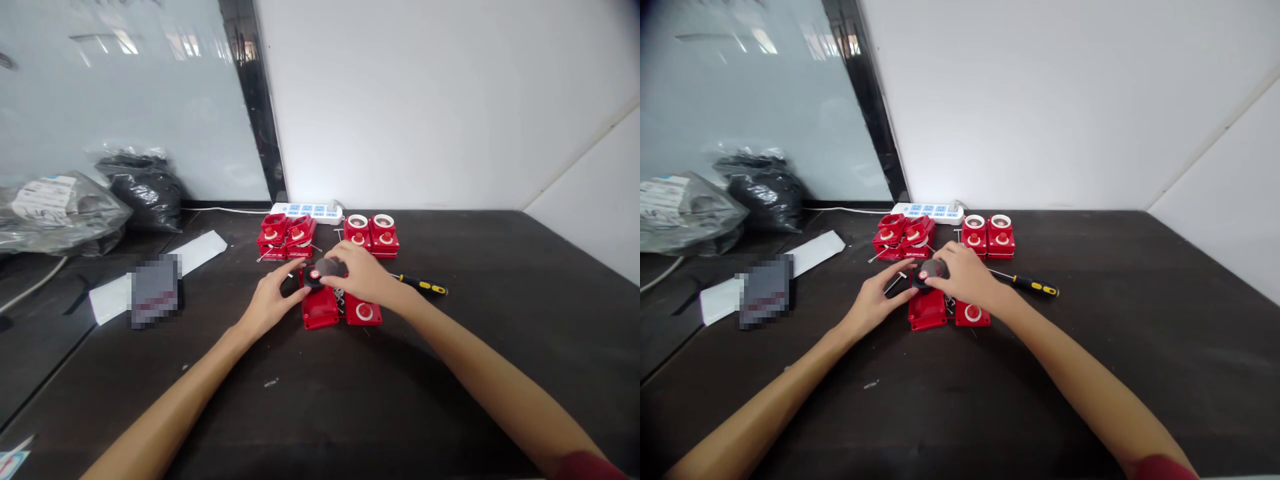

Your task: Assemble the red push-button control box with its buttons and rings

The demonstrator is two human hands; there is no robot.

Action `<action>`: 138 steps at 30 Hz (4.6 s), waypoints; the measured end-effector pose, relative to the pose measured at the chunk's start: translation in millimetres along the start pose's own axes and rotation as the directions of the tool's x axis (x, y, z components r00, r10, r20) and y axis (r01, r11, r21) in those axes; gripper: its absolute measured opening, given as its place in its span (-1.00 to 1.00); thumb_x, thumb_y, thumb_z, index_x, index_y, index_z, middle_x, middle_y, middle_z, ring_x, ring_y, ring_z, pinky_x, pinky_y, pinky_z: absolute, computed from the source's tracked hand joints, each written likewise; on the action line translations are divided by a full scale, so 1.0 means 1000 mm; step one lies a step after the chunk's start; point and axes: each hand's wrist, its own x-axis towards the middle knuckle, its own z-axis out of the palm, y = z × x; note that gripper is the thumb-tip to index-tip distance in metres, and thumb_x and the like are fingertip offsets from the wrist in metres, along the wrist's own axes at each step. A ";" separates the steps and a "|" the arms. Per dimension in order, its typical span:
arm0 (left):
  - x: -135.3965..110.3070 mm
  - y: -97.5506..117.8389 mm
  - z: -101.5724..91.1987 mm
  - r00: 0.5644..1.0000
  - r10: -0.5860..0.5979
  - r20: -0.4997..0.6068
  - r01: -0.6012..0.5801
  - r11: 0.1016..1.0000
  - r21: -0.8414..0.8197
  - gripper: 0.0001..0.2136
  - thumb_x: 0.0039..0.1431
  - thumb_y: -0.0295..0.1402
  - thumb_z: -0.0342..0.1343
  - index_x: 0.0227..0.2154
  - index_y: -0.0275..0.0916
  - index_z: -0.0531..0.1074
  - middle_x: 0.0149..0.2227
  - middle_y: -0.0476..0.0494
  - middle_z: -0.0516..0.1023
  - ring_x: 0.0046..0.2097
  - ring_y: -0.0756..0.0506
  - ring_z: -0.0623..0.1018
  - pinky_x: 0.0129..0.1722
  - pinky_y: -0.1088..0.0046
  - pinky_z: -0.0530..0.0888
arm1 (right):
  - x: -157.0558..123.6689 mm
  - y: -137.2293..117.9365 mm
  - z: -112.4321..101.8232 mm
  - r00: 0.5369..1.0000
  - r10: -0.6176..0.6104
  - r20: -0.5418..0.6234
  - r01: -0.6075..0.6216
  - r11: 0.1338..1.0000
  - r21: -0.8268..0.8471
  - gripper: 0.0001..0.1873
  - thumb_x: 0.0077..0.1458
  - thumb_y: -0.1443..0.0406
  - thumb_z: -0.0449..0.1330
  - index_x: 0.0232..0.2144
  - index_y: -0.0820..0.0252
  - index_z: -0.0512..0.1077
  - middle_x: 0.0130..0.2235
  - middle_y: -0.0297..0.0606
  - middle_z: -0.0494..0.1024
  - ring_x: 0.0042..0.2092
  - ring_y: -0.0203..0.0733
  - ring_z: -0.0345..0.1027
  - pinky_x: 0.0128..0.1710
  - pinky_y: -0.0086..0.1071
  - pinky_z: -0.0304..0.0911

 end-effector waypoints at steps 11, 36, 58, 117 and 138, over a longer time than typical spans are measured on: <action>-0.002 -0.003 0.008 0.931 0.361 0.058 -0.361 0.878 0.315 -0.67 0.35 -0.28 0.02 0.14 -0.08 0.36 0.21 -0.18 0.39 0.24 -0.20 0.36 0.17 0.12 0.33 | -0.049 0.054 -0.054 0.783 0.472 0.406 -0.256 0.839 -0.481 -0.58 -0.03 0.17 0.32 -0.09 0.16 0.48 -0.23 -0.10 0.58 -0.19 0.07 0.47 -0.36 -0.29 0.18; 0.004 -0.003 -0.021 0.964 -0.054 -0.262 -0.005 0.975 -0.220 -0.62 0.24 -0.29 0.05 0.11 -0.16 0.33 -0.06 -0.17 0.56 0.01 -0.18 0.53 0.10 0.13 0.40 | -0.004 -0.017 -0.047 0.985 -0.173 0.006 0.172 0.984 0.049 -0.51 0.14 0.14 0.22 0.11 0.12 0.44 0.08 -0.12 0.52 0.11 0.03 0.35 0.12 -0.04 0.23; 0.004 -0.005 -0.042 0.924 -0.084 0.372 0.115 0.992 -0.061 -0.78 0.14 -0.15 0.17 -0.26 -0.18 0.52 -0.40 -0.04 0.60 -0.37 -0.08 0.55 -0.34 0.41 0.46 | 0.013 -0.003 0.010 0.973 -0.181 0.146 0.168 0.981 0.097 -0.55 0.12 0.22 0.24 0.08 0.12 0.43 0.11 -0.12 0.49 0.13 -0.01 0.31 0.12 -0.07 0.21; -0.007 -0.003 0.016 0.973 0.019 0.229 0.024 0.983 -0.183 0.22 -0.14 -0.24 0.42 0.38 -0.02 -0.43 0.40 -0.32 -0.04 0.38 -0.37 0.09 0.32 -0.10 0.09 | 0.016 0.012 0.013 0.956 -0.233 0.179 0.208 0.967 0.150 -0.63 0.16 0.24 0.25 0.02 0.12 0.46 0.09 -0.16 0.51 0.11 -0.02 0.32 0.12 -0.08 0.22; -0.005 -0.007 0.012 0.962 0.072 0.263 -0.021 0.981 -0.193 0.19 -0.15 -0.12 0.43 0.39 -0.04 -0.34 0.42 -0.31 -0.11 0.39 -0.37 0.06 0.33 -0.12 0.08 | 0.010 0.017 0.024 0.964 -0.246 0.100 0.234 0.966 0.113 -0.54 0.15 0.22 0.27 0.09 0.22 0.42 0.09 -0.02 0.50 0.09 0.05 0.33 0.08 0.00 0.28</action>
